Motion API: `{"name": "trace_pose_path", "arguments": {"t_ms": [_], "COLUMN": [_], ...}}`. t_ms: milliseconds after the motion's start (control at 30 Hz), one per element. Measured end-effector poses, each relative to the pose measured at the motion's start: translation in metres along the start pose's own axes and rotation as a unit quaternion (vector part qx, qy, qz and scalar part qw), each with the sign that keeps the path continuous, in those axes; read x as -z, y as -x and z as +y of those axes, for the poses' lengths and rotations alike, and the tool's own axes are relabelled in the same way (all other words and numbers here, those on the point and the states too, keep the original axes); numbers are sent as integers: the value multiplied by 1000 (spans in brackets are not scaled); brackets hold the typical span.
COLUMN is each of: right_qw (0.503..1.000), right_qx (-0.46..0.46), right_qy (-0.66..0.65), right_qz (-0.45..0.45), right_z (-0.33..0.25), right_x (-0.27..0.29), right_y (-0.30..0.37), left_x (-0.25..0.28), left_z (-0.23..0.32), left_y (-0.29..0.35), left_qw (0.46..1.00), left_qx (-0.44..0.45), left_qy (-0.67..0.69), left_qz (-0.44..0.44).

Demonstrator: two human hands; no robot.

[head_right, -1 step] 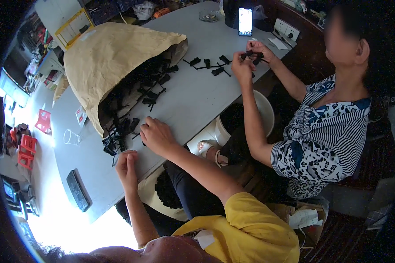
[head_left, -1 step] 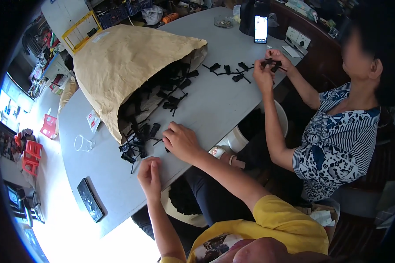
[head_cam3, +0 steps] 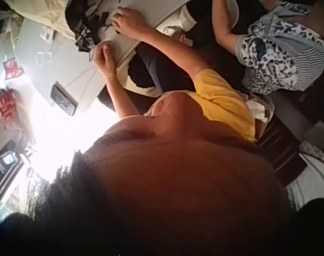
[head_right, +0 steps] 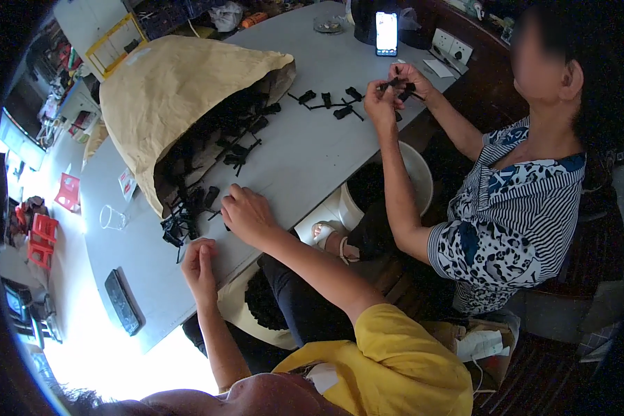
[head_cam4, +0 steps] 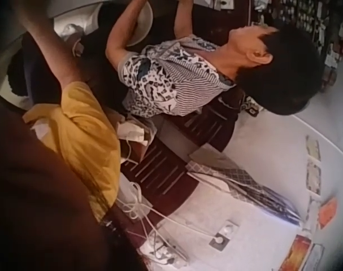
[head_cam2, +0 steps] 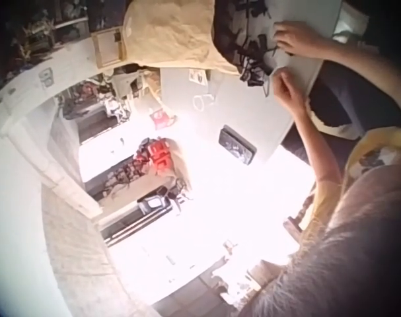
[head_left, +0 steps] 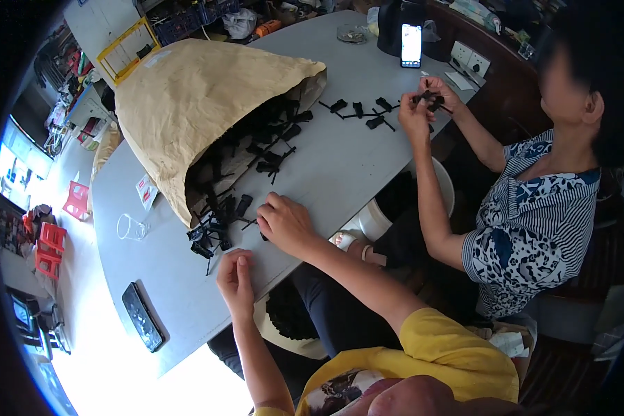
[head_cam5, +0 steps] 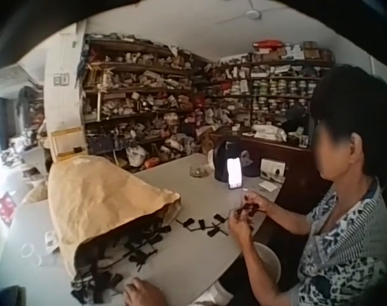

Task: Assembling small black plastic components at a production table.

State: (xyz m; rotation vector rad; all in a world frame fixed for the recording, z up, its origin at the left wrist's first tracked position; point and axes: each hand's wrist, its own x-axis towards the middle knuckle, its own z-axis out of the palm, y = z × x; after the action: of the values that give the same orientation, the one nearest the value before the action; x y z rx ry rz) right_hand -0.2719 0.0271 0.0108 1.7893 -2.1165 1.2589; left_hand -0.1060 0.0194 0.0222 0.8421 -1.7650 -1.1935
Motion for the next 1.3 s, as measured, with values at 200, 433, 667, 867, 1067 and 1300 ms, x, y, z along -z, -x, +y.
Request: {"name": "trace_pose_path", "arguments": {"t_ms": [200, 433, 667, 867, 1067, 1300], "right_qw": [998, 986, 917, 713, 764, 904], "right_qx": [-15, -32, -112, -190, -164, -45], "right_qy": [-57, -163, -378, -670, -615, -419], "right_qz": [15, 7, 61, -86, -105, -68], "right_z": [1, 1, 3, -35, -38, -44], "right_x": [2, 0, 4, 7, 3, -2], "right_y": [-1, -2, -3, 7, 18, 27], "left_x": [1, 2, -1, -1, 4, 11], "left_z": [1, -5, -3, -5, -3, 2], "left_y": [4, 2, 0, 2, 3, 3], "left_qw": [999, 999, 999, 999, 996, 979], "left_qx": [33, 35, 30, 26, 30, 21], "left_qy": [10, -11, -11, 14, 76, 200], "left_qz": [15, 5, 21, 30, 42, 19]}}
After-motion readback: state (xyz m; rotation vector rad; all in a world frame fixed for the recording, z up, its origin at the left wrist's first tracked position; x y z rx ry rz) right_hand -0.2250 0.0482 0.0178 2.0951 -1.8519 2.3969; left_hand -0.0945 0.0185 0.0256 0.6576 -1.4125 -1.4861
